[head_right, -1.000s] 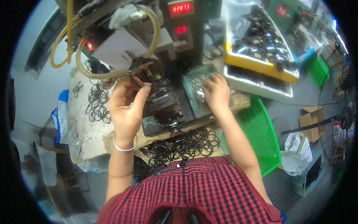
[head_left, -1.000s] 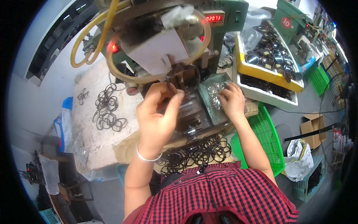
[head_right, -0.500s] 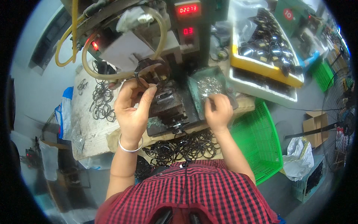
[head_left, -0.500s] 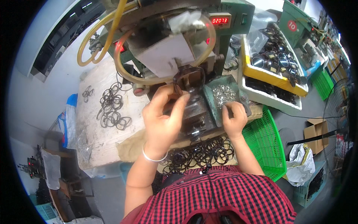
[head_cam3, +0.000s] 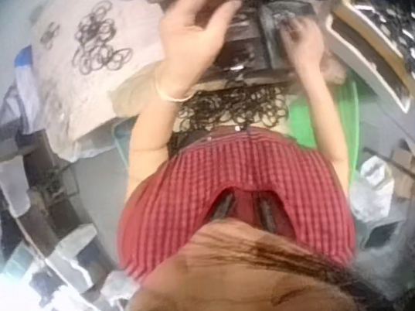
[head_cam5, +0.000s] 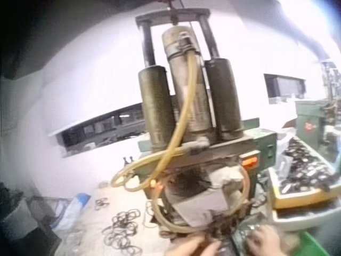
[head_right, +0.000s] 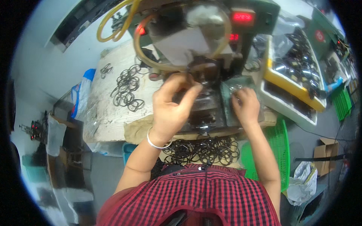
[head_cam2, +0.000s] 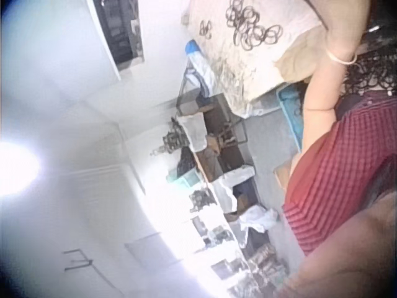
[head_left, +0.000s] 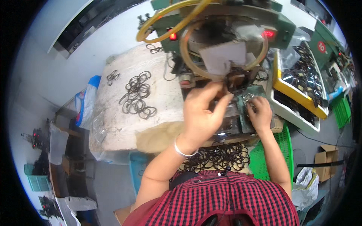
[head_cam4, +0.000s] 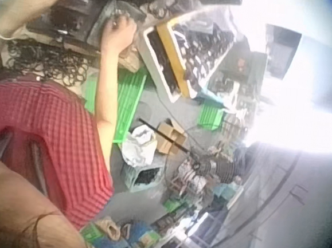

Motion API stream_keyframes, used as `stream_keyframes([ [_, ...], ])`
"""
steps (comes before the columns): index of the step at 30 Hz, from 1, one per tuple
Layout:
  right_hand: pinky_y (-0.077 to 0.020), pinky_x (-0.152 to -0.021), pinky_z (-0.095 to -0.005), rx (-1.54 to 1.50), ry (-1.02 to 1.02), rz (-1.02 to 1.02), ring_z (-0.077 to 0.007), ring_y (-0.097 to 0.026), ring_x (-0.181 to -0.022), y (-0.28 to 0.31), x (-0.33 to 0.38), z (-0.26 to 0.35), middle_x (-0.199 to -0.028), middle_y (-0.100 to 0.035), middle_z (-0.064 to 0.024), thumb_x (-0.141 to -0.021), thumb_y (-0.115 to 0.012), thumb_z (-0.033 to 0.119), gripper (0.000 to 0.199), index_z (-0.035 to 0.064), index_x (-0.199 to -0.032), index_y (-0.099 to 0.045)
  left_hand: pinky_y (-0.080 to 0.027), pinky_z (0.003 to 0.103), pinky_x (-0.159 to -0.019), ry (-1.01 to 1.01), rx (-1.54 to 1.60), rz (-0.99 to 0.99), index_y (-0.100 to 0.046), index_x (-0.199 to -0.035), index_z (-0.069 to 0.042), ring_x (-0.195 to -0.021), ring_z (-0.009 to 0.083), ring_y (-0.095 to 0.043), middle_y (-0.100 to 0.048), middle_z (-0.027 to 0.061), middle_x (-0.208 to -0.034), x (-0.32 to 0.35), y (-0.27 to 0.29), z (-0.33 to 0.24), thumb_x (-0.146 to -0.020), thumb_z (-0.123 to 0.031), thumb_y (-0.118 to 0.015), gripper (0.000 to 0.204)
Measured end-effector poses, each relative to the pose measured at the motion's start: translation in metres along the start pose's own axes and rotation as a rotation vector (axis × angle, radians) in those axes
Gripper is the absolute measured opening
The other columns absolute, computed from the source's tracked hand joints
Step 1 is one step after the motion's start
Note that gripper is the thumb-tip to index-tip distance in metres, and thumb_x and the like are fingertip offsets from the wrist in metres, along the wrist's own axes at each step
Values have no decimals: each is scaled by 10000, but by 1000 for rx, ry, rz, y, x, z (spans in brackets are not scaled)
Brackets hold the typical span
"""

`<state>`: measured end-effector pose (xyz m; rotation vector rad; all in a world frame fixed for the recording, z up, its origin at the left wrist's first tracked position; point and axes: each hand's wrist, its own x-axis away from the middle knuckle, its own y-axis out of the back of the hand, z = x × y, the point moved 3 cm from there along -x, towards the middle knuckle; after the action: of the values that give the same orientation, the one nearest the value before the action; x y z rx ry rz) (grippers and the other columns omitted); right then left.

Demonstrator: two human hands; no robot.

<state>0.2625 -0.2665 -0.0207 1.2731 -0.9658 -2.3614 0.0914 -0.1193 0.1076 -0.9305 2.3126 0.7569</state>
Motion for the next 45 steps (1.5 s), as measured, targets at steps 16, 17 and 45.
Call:
stream_keyframes([
  [16, -508, -771, -344, -295, -356, -8, -276, -661, -847, 4, 0, -20, -893, -671, -133, -788, -679, 50, 170, 38, -956, -652, -447, 363, -909, 33, -1022, 349, -651, -980, -40, -1036, 320, -567, -623, 115, -1217, 58, 198, 156, -727, 77, -625, 280],
  [17, -506, -780, -349, -330, -353, -26, -280, -660, -858, 5, -4, -18, -912, -677, -134, -797, -661, 49, 180, 45, -977, -657, -449, 374, -904, 62, -1002, 402, -661, -964, -46, -1022, 331, -563, -622, 118, -1222, 61, 210, 170, -712, 80, -603, 288],
  [45, -488, -873, -265, -1247, -572, 63, -155, -632, -990, -5, -22, 88, -1071, -645, -107, -819, -664, -4, 390, -23, -1195, -558, -499, 204, -639, 519, 201, -418, -573, -971, -69, -771, 81, -618, -650, 22, -850, 57, 89, 137, -921, -99, -635, 85],
])
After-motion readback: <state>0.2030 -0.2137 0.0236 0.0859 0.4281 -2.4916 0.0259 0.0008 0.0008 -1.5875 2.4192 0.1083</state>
